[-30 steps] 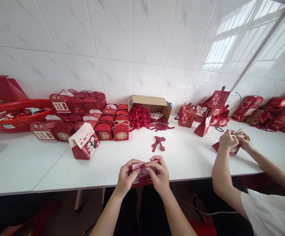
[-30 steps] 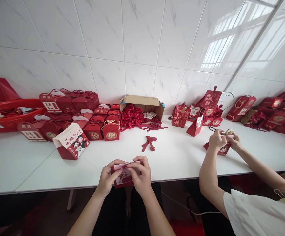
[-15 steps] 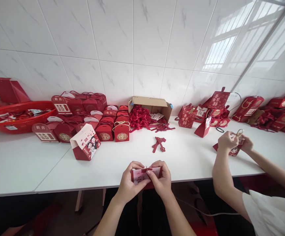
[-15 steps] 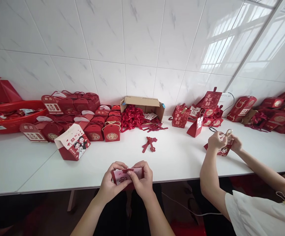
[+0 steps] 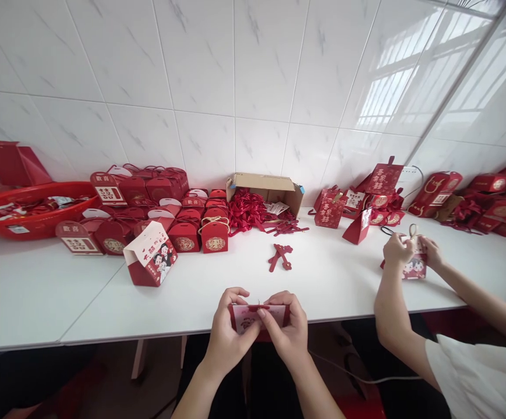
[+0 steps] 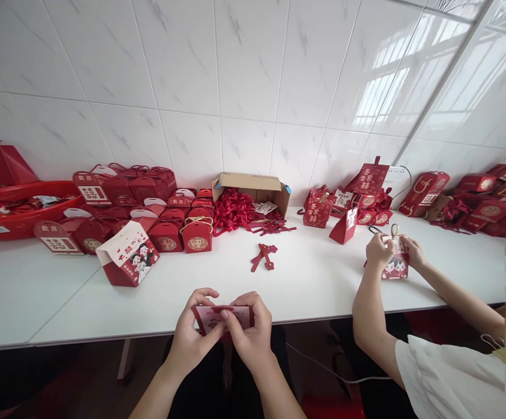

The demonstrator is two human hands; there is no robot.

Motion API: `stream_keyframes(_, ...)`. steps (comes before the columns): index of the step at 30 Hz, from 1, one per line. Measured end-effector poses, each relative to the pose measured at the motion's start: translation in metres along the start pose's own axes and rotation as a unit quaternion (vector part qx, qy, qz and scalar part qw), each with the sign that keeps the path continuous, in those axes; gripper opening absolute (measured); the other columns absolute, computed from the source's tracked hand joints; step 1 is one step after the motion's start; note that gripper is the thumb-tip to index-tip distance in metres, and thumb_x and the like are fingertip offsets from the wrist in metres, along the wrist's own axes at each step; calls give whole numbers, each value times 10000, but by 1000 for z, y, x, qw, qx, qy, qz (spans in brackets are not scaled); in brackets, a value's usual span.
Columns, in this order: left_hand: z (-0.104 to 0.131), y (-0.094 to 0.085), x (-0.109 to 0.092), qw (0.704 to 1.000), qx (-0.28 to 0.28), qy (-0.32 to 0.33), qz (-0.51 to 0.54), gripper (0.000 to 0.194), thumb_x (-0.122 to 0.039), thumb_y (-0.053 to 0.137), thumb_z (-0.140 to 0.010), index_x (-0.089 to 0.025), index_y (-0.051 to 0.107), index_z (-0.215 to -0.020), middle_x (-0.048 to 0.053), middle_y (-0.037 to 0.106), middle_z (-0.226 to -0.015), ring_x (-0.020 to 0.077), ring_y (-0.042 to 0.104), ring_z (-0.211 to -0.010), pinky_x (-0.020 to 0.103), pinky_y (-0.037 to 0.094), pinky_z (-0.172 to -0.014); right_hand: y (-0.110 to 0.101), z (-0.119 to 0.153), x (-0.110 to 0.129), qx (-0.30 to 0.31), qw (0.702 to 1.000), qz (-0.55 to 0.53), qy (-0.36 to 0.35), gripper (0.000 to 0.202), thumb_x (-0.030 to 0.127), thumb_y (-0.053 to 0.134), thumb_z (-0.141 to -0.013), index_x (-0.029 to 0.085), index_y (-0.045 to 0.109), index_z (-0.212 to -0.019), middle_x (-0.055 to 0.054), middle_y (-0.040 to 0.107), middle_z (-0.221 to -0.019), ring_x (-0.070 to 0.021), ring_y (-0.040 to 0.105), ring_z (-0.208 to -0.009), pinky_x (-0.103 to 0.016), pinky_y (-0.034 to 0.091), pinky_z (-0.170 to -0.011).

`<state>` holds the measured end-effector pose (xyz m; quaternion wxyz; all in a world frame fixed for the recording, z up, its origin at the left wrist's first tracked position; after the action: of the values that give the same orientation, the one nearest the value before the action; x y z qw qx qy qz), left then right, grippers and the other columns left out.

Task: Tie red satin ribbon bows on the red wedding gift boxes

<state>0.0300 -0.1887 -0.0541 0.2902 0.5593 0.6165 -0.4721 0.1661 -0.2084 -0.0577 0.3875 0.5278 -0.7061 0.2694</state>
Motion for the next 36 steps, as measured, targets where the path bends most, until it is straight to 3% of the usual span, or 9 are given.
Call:
stream_keyframes(10, -1, 2, -1, 997, -45, -42, -39, 353, -340, 714, -676, -207, 435, -846, 65, 530, -1064, 166, 596, -782, 279, 494, -647, 3, 6, 2, -4, 998, 56, -14, 90, 189, 631, -790, 202, 545, -815, -10, 582, -718, -140, 580, -626, -253, 479, -532)
stream_keyframes(14, 1, -3, 0, 994, -52, 1, -100, 288, -316, 678, -718, -212, 459, -873, 73, 551, -1046, 222, 587, -958, 353, 493, -810, 2, 6, 0, -20, 998, 53, 6, 123, 219, 660, -776, 204, 539, -786, 1, 585, -685, -137, 576, -606, -248, 473, -528)
stream_keyframes(17, 7, -7, 3, 989, -77, 0, -124, 401, -341, 681, -724, -223, 439, -1022, 69, 561, -1047, 234, 569, -1014, 394, 468, -892, -1, 5, 0, -41, 998, 55, 7, 141, 224, 677, -762, 205, 542, -797, 6, 593, -683, -133, 574, -607, -244, 476, -539)
stream_keyframes(22, 18, -12, 11, 990, -24, -81, -114, 322, -394, 622, -788, -232, 428, -988, 5, 606, -817, 170, 604, -687, 306, 513, -660, -7, 2, 0, -56, 997, 48, 32, 174, 252, 695, -753, 204, 536, -808, 19, 595, -658, -120, 559, -553, -231, 466, -508)
stream_keyframes(27, 20, -18, 18, 989, 14, -18, -143, 131, -344, 572, -840, -217, 541, -831, 14, 638, -795, 167, 625, -714, 266, 497, -687, -9, -1, 5, -87, 993, 54, 61, 192, 286, 698, -743, 200, 534, -792, 27, 570, -625, -114, 522, -516, -229, 434, -481)
stream_keyframes(30, 22, -23, 20, 987, 29, 24, -155, 131, -298, 548, -862, -209, 588, -774, 16, 649, -741, 161, 627, -700, 238, 488, -655, -8, -2, 8, -100, 989, 52, 92, 205, 311, 690, -745, 199, 523, -791, 30, 555, -623, -112, 506, -511, -230, 424, -479)
stream_keyframes(33, 22, -34, 15, 985, -20, 62, -157, 116, -249, 569, -848, -196, 605, -752, 9, 646, -701, 142, 617, -647, 219, 493, -628, -12, -4, 9, -71, 990, 63, 100, 208, 317, 677, -758, 198, 511, -794, 28, 552, -631, -110, 506, -517, -226, 425, -483)
stream_keyframes(36, 20, -52, 0, 989, -66, 67, -114, 83, -210, 593, -829, -184, 601, -750, -1, 636, -692, 129, 624, -629, 208, 519, -617, -20, -4, 10, 39, 993, 85, 69, 210, 302, 684, -758, 198, 504, -784, 18, 564, -650, -111, 516, -541, -221, 419, -495)
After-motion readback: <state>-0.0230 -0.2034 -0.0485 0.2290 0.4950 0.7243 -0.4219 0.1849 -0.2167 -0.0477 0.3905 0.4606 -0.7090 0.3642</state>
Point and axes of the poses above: each hand's wrist, its own z-axis away from the middle knuckle, its own y-axis out of the palm, x = y × z, the point moved 1 cm from there along -z, towards the middle knuckle
